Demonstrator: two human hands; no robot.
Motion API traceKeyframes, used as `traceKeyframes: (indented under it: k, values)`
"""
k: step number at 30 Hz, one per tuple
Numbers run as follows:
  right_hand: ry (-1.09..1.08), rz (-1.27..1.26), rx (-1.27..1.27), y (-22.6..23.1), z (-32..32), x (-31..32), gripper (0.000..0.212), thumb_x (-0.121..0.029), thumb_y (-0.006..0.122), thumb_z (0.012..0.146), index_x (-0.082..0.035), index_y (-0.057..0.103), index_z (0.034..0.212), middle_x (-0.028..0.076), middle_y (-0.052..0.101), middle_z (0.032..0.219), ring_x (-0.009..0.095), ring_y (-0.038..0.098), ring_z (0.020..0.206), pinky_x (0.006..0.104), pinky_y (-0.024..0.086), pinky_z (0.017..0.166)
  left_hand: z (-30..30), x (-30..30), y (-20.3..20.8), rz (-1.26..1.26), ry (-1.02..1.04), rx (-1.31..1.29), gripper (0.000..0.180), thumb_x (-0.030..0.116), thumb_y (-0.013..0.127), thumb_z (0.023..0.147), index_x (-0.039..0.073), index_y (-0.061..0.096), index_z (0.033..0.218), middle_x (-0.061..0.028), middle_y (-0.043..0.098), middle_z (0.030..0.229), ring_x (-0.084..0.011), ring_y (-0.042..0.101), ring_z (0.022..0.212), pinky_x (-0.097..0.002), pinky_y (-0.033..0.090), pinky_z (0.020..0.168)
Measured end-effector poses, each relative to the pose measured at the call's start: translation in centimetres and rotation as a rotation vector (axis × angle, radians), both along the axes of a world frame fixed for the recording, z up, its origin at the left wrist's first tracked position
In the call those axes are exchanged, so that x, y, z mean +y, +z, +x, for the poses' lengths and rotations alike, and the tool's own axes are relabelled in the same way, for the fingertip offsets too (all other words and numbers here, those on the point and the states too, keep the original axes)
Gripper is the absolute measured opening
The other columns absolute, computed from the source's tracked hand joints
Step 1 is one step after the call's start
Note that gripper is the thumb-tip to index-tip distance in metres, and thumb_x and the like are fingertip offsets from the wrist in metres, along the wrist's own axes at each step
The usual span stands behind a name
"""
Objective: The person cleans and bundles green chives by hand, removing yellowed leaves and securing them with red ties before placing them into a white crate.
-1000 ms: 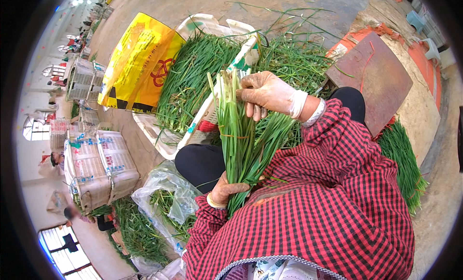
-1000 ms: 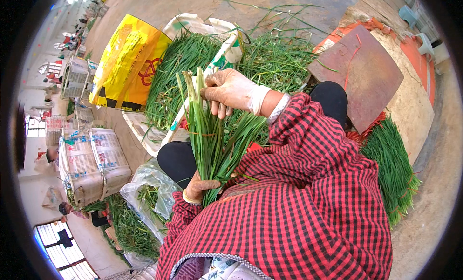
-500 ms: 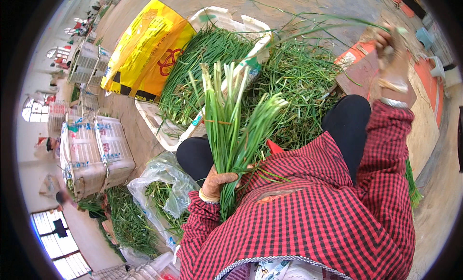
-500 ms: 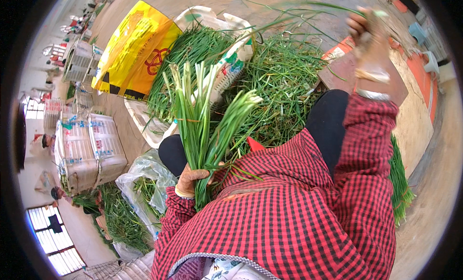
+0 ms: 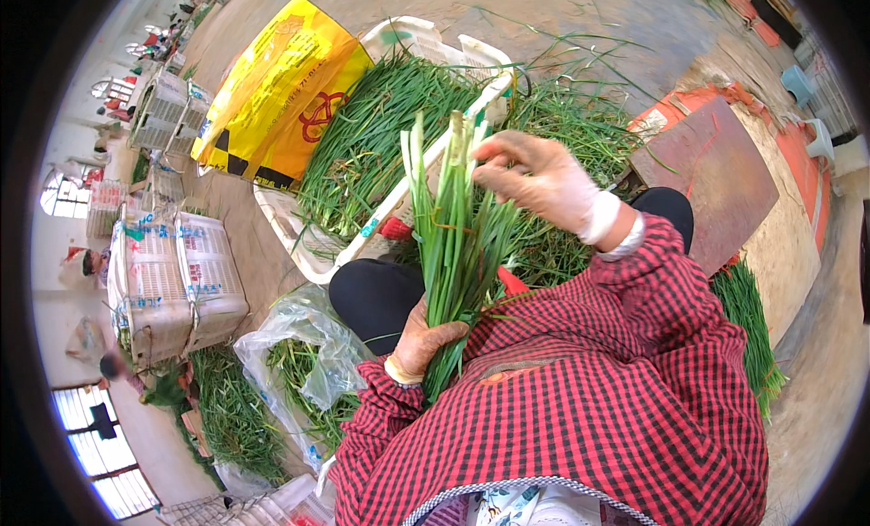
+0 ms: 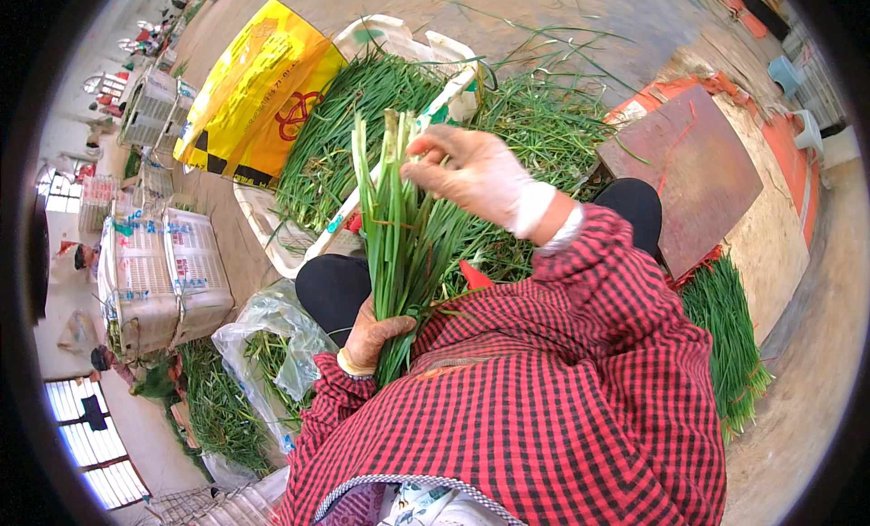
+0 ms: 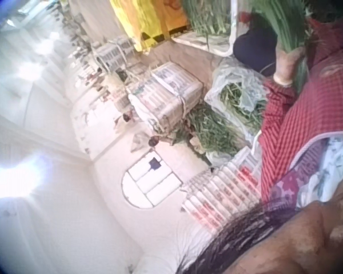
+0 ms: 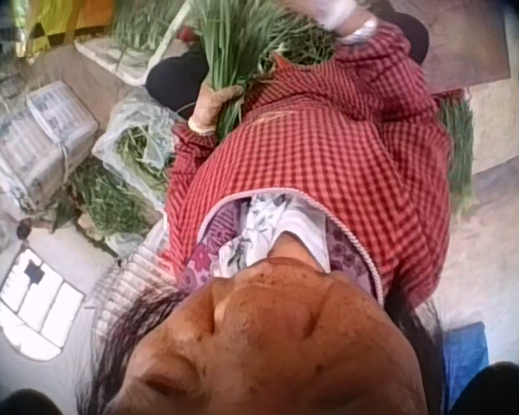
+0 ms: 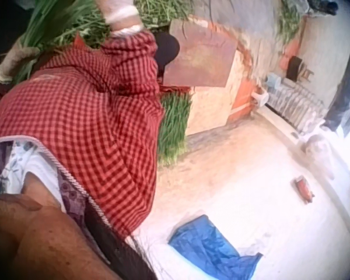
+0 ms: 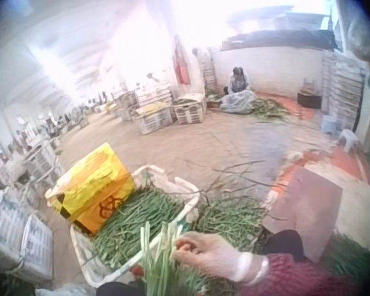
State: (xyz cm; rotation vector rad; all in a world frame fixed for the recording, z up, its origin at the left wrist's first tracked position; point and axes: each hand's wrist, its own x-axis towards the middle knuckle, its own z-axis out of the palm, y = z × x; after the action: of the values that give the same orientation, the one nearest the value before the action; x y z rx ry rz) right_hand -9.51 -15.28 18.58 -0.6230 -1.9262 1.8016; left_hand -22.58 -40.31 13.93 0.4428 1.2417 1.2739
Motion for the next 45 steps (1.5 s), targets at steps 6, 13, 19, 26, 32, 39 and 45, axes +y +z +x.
traceKeyframes:
  k: [6,13,19,26,32,39,45]
  values:
    - [0.053,-0.148,-0.096,-0.7,-0.6,-0.3,0.019,-0.022,0.065,0.097,-0.003,0.064,0.096,-0.001,0.062,0.076,0.004,0.058,0.064,0.0207,0.049,0.056,0.2,-0.1,0.2,-0.059,-0.104,-0.062,0.059,-0.005,0.065,0.074,-0.001,0.051,0.132,-0.0087,0.065,0.115,-0.0166,0.062,0.096,-0.0282,0.050,0.084]
    - [0.057,-0.033,-0.141,-0.9,2.3,0.8,0.020,-0.019,0.060,0.095,0.000,0.064,0.092,0.000,0.061,0.071,0.006,0.059,0.059,0.0228,0.049,0.053,-0.2,-0.3,-1.2,-0.014,-0.186,-0.134,0.063,-0.010,0.064,0.078,0.002,0.049,0.137,-0.0085,0.064,0.120,-0.0179,0.061,0.107,-0.0319,0.046,0.099]
    - [-0.334,0.058,0.132,-1.3,6.8,4.6,0.020,-0.023,0.063,0.097,-0.004,0.068,0.096,0.001,0.064,0.071,0.006,0.060,0.054,0.0172,0.045,0.043,-1.2,-0.5,-0.4,-0.032,-0.178,-0.073,0.066,-0.010,0.063,0.073,-0.002,0.048,0.137,-0.0133,0.064,0.124,-0.0216,0.063,0.110,-0.0332,0.046,0.102]
    - [-0.599,0.434,-0.611,-7.5,16.2,12.6,0.034,-0.043,0.055,0.096,-0.014,0.071,0.091,0.007,0.067,0.067,0.023,0.065,0.062,0.0338,0.051,0.060,-2.3,-1.6,0.0,-0.035,-0.033,-0.030,0.071,-0.012,0.062,0.071,-0.005,0.046,0.140,-0.0162,0.062,0.130,-0.0262,0.062,0.117,-0.0358,0.044,0.106]
    - [-0.203,0.587,-0.481,-5.1,10.3,6.0,0.042,-0.028,0.067,0.088,0.000,0.063,0.119,0.011,0.070,0.094,0.019,0.068,0.084,0.0323,0.053,0.078,-1.4,-1.5,0.6,0.000,-0.007,-0.100,0.064,-0.007,0.065,0.073,-0.002,0.051,0.135,-0.0101,0.064,0.124,-0.0199,0.062,0.111,-0.0332,0.045,0.102]
    - [-0.032,-0.247,0.099,2.7,1.2,2.4,0.033,-0.027,0.062,0.098,0.001,0.058,0.116,0.006,0.069,0.078,0.009,0.064,0.057,0.0205,0.051,0.048,-0.6,-1.5,1.1,-0.047,-0.071,0.040,0.050,-0.004,0.065,0.073,-0.002,0.059,0.123,-0.0077,0.068,0.107,-0.0158,0.064,0.082,-0.0279,0.053,0.072]
    - [0.010,-0.203,0.064,1.7,-0.6,2.1,0.025,-0.029,0.059,0.100,-0.005,0.067,0.099,0.004,0.070,0.074,0.008,0.063,0.054,0.0191,0.048,0.047,-0.8,-1.9,0.7,-0.081,-0.155,-0.021,0.058,-0.005,0.065,0.072,-0.002,0.056,0.129,-0.0101,0.067,0.117,-0.0196,0.064,0.103,-0.0323,0.049,0.094]
